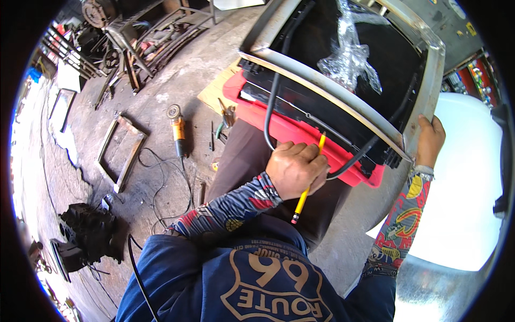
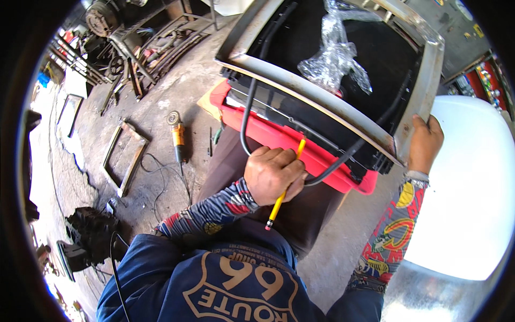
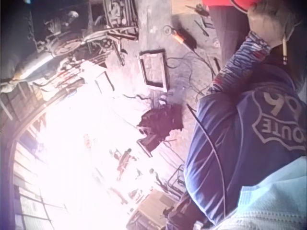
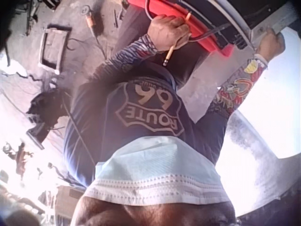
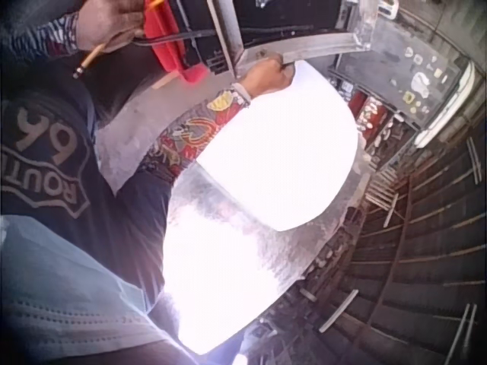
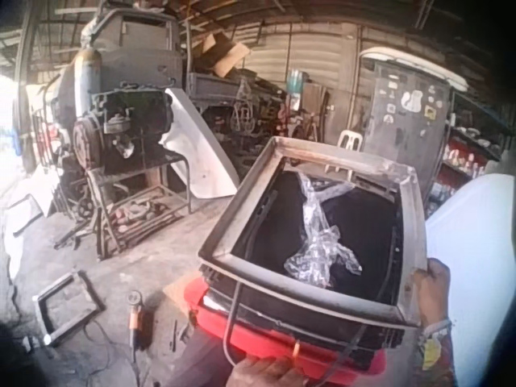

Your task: The person marks a car door frame with a yellow pencil while seated on the floor. They repeatedly reposition the door frame and mark along its edges and corners.

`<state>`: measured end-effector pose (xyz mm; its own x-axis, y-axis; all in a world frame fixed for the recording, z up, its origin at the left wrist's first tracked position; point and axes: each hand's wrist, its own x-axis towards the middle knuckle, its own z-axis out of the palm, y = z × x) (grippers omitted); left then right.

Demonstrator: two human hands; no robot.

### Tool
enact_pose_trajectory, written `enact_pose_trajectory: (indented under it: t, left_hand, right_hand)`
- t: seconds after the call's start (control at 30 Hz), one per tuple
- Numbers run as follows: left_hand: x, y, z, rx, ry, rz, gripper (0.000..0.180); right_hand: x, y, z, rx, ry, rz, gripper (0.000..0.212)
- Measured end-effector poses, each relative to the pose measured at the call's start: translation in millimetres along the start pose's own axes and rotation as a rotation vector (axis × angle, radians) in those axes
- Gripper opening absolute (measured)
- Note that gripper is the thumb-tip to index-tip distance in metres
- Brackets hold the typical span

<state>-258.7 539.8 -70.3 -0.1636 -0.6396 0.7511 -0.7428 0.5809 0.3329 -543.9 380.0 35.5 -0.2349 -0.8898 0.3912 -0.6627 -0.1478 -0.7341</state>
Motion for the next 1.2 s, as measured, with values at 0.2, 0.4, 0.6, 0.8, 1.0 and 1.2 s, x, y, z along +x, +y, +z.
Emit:
enact_pose_trajectory:
  t: [0.2,0.4,0.6,0.8,1.0,1.2]
  left_hand:
    - [1.6,-2.0,-22.8,-0.428,0.205,-0.045,0.021]
    - [-4.6,-37.8,-38.1,-0.523,0.406,-0.43,0.018]
    - [-4.5,-68.1,-46.7,-0.391,0.409,-0.392,0.021]
    - [-16.2,-71.0,-36.2,-0.532,0.484,-0.53,0.025]
    - [-24.3,-76.0,-29.2,-0.588,0.545,-0.581,0.023]
    - [-31.3,-65.6,-15.8,-0.656,0.678,-0.613,0.015]
  right_hand:
    - [7.6,12.1,0.6,0.091,0.007,0.032,0.033]
    - [5.7,10.4,-0.7,0.073,0.012,0.039,0.035]
    - [5.4,6.6,0.4,0.103,0.013,0.098,0.038]
    - [5.6,6.2,-1.8,0.037,0.006,0.09,0.04]
    - [10.0,13.9,-3.6,0.057,-0.003,0.088,0.04]
    - [13.7,19.0,-4.2,0.097,-0.017,0.088,0.04]
